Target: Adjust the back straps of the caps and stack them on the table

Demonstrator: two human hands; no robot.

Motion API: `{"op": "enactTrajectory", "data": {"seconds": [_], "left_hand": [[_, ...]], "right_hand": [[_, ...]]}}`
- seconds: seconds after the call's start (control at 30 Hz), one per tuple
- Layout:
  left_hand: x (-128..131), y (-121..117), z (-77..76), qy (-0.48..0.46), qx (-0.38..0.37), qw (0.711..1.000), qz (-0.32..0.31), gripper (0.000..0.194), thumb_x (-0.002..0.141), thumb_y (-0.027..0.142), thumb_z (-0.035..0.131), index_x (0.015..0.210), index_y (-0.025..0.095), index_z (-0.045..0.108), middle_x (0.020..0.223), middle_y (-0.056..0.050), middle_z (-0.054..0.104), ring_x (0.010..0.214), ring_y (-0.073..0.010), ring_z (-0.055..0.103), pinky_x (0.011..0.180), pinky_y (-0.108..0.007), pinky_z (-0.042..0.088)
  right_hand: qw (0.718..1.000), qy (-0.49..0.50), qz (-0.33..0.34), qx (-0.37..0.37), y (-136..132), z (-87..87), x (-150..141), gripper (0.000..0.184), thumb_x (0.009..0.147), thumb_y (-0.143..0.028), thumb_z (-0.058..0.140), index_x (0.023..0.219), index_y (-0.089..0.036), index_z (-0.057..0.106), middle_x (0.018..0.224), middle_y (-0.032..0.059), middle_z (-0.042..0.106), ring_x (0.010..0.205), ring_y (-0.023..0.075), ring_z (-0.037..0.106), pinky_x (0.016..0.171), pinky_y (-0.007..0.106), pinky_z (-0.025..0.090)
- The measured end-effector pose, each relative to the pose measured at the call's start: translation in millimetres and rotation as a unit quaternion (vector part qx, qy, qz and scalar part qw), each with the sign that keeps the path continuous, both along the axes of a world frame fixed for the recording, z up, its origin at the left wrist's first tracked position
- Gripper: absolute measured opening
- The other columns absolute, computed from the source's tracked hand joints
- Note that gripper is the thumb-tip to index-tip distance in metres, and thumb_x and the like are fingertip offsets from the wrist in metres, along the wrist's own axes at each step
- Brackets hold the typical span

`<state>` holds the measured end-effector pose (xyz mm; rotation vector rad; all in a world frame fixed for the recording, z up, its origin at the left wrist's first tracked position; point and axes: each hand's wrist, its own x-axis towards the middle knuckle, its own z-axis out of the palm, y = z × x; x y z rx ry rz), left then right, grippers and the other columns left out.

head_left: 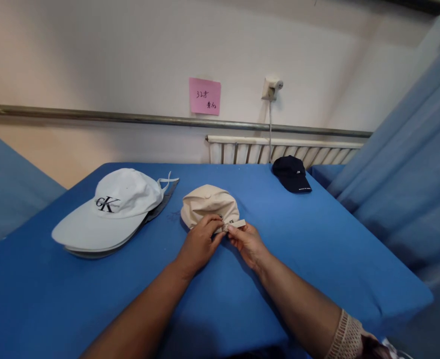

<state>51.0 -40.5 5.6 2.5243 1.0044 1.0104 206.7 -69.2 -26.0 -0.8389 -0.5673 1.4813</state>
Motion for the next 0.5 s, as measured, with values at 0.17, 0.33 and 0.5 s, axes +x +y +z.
{"op": "enactTrajectory", "data": {"seconds": [0.17,0.33,0.5], "left_hand": [[2.2,-1.2,-0.8,0.002,-0.002,1.0,0.005,0.018,0.089,0.021,0.057,0.107,0.02,0.061,0.114,-0.008,0.061,0.105,-0.0215,0.061,0.09,-0.039,0.053],[1.9,-2.1,1.7,-0.014,-0.001,1.0,0.014,0.017,0.089,0.023,0.057,0.105,0.019,0.061,0.112,-0.009,0.062,0.104,-0.0219,0.062,0.089,-0.039,0.053],[2.4,-2.7,4.3,-0.023,-0.004,0.999,0.022,0.014,0.088,0.021,0.056,0.101,0.019,0.062,0.11,-0.008,0.062,0.102,-0.0218,0.063,0.087,-0.038,0.054]], "right_hand": [[0.998,-0.047,-0.025,0.034,1.5,-1.0,0.1,0.031,0.062,-0.03,0.087,0.082,-0.018,0.066,0.074,-0.0014,0.067,0.059,0.0096,0.053,0.056,0.023,0.04],[0.996,-0.056,-0.029,0.056,2.0,1.0,-1.1,0.03,0.062,-0.029,0.086,0.082,-0.019,0.067,0.074,-0.0008,0.068,0.061,0.0107,0.056,0.058,0.023,0.043],[0.993,-0.061,-0.042,0.094,2.2,2.4,-4.9,0.034,0.058,-0.025,0.086,0.087,-0.021,0.069,0.088,0.0021,0.072,0.08,0.0161,0.064,0.079,0.032,0.051]]}}
